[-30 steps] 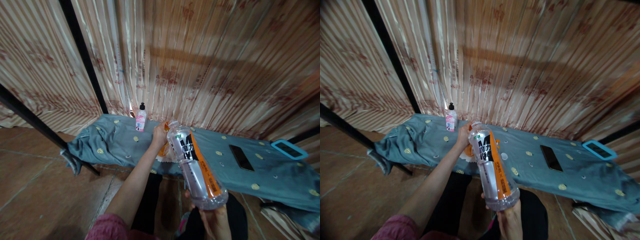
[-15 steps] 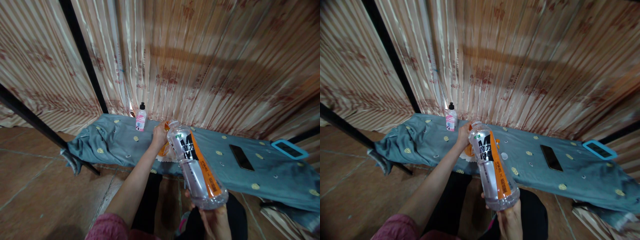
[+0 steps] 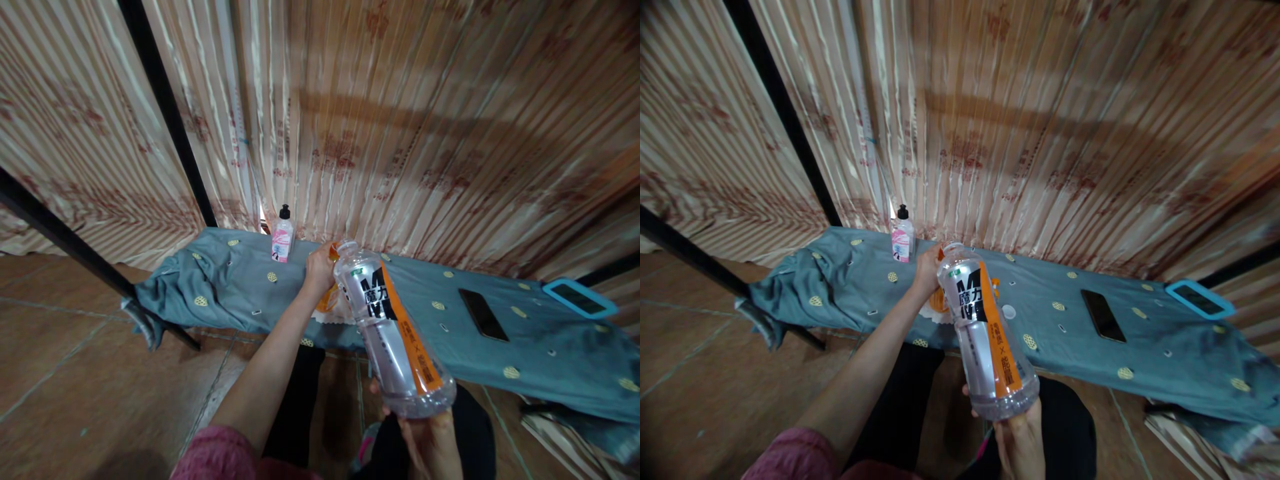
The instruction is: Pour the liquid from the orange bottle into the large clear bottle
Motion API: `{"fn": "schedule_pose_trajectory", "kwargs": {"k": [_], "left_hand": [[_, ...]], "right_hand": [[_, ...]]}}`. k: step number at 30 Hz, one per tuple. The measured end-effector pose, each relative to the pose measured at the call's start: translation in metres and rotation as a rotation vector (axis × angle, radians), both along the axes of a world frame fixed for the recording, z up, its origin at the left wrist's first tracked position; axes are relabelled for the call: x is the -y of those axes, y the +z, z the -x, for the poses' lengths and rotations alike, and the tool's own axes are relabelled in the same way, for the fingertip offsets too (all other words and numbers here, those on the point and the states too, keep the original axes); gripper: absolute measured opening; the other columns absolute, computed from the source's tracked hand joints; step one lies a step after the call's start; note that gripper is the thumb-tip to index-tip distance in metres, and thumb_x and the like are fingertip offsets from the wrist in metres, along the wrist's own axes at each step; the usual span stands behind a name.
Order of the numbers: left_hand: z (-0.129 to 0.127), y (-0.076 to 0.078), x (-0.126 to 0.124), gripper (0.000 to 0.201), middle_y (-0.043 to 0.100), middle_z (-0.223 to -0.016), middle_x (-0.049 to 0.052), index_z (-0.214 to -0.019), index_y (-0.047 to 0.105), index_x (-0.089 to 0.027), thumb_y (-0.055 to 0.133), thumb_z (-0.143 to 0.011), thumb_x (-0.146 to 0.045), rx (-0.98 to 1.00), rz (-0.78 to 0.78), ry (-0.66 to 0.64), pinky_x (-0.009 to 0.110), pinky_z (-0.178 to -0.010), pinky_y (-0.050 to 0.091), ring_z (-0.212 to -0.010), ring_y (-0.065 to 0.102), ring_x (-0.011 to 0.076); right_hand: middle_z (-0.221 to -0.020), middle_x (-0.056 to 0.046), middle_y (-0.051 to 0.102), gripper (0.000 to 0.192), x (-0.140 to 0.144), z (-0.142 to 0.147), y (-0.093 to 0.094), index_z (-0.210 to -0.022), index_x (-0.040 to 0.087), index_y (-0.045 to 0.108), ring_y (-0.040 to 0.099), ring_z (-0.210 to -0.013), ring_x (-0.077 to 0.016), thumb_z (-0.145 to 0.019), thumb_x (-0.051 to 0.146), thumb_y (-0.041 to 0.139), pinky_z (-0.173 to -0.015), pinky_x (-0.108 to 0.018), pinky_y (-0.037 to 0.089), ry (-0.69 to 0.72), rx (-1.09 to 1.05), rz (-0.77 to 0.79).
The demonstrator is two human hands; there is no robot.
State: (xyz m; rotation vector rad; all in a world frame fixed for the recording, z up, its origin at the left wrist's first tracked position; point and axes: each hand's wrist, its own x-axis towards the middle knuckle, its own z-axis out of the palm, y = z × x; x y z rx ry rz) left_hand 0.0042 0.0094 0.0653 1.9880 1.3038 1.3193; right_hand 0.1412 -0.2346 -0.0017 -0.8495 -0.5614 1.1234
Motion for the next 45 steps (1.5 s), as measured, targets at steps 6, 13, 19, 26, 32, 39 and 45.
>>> {"fn": "schedule_pose_trajectory", "kwargs": {"k": [6, 13, 19, 26, 32, 39, 45], "left_hand": [[0.000, 0.000, -0.001, 0.019, 0.069, -0.082, 0.004, -0.086, 0.068, -0.016, 0.052, -0.083, -0.027, -0.016, -0.011, -0.017, 0.024, -0.071, 0.045, -0.075, 0.061, 0.0151], [0.000, 0.000, -0.001, 0.019, 0.069, -0.082, 0.004, -0.086, 0.068, -0.016, 0.053, -0.083, -0.027, -0.025, -0.014, -0.006, 0.024, -0.070, 0.045, -0.075, 0.060, 0.0155], [-0.001, 0.000, -0.001, 0.019, 0.070, -0.086, 0.004, -0.090, 0.069, -0.016, 0.056, -0.082, -0.028, -0.003, -0.011, -0.015, 0.024, -0.071, 0.046, -0.076, 0.061, 0.0152], [0.000, 0.001, 0.000, 0.019, 0.070, -0.085, 0.004, -0.090, 0.069, -0.016, 0.056, -0.082, -0.027, -0.004, 0.005, 0.007, 0.023, -0.069, 0.045, -0.076, 0.062, 0.0156], [-0.001, 0.004, 0.002, 0.019, 0.071, -0.087, 0.004, -0.089, 0.068, -0.017, 0.058, -0.080, -0.030, -0.008, 0.033, 0.011, 0.024, -0.071, 0.046, -0.078, 0.062, 0.0163], [0.000, 0.004, 0.001, 0.021, 0.071, -0.089, 0.004, -0.091, 0.069, -0.017, 0.056, -0.082, -0.031, 0.005, 0.026, 0.000, 0.025, -0.070, 0.046, -0.077, 0.062, 0.0161], [0.000, 0.003, 0.000, 0.019, 0.070, -0.086, 0.004, -0.091, 0.068, -0.016, 0.055, -0.082, -0.027, -0.022, 0.013, -0.002, 0.024, -0.072, 0.046, -0.078, 0.062, 0.0158]], "right_hand": [[-0.089, -0.003, 0.074, 0.033, 0.000, 0.005, 0.002, -0.099, 0.030, 0.063, 0.070, -0.067, -0.0233, -0.071, 0.040, 0.074, -0.055, -0.036, 0.056, -0.012, 0.017, -0.022], [-0.089, -0.003, 0.075, 0.047, -0.001, 0.008, 0.008, -0.113, 0.032, 0.057, 0.070, -0.062, -0.0216, -0.070, 0.045, 0.073, -0.051, -0.032, 0.055, -0.017, 0.043, -0.006], [-0.069, 0.001, 0.074, 0.039, -0.005, 0.021, 0.029, -0.093, 0.030, 0.063, 0.068, -0.052, -0.0206, -0.061, 0.043, 0.080, -0.051, -0.034, 0.055, -0.112, -0.029, 0.079], [-0.077, -0.002, 0.075, 0.028, -0.004, 0.011, 0.013, -0.088, 0.028, 0.064, 0.070, -0.060, -0.0231, -0.067, 0.041, 0.076, -0.051, -0.036, 0.056, -0.037, -0.009, 0.010], [-0.082, -0.003, 0.075, 0.028, -0.001, 0.004, 0.002, -0.097, 0.029, 0.062, 0.071, -0.066, -0.0246, -0.074, 0.041, 0.071, -0.052, -0.037, 0.056, -0.009, 0.024, -0.021], [-0.091, -0.004, 0.075, 0.046, -0.001, 0.007, 0.005, -0.111, 0.032, 0.058, 0.071, -0.067, -0.0257, -0.069, 0.040, 0.075, -0.051, -0.037, 0.056, -0.032, -0.019, 0.039], [-0.082, -0.002, 0.075, 0.032, -0.002, 0.008, 0.011, -0.101, 0.031, 0.063, 0.071, -0.065, -0.0233, -0.072, 0.039, 0.072, -0.056, -0.037, 0.056, -0.012, 0.010, -0.003]]}}
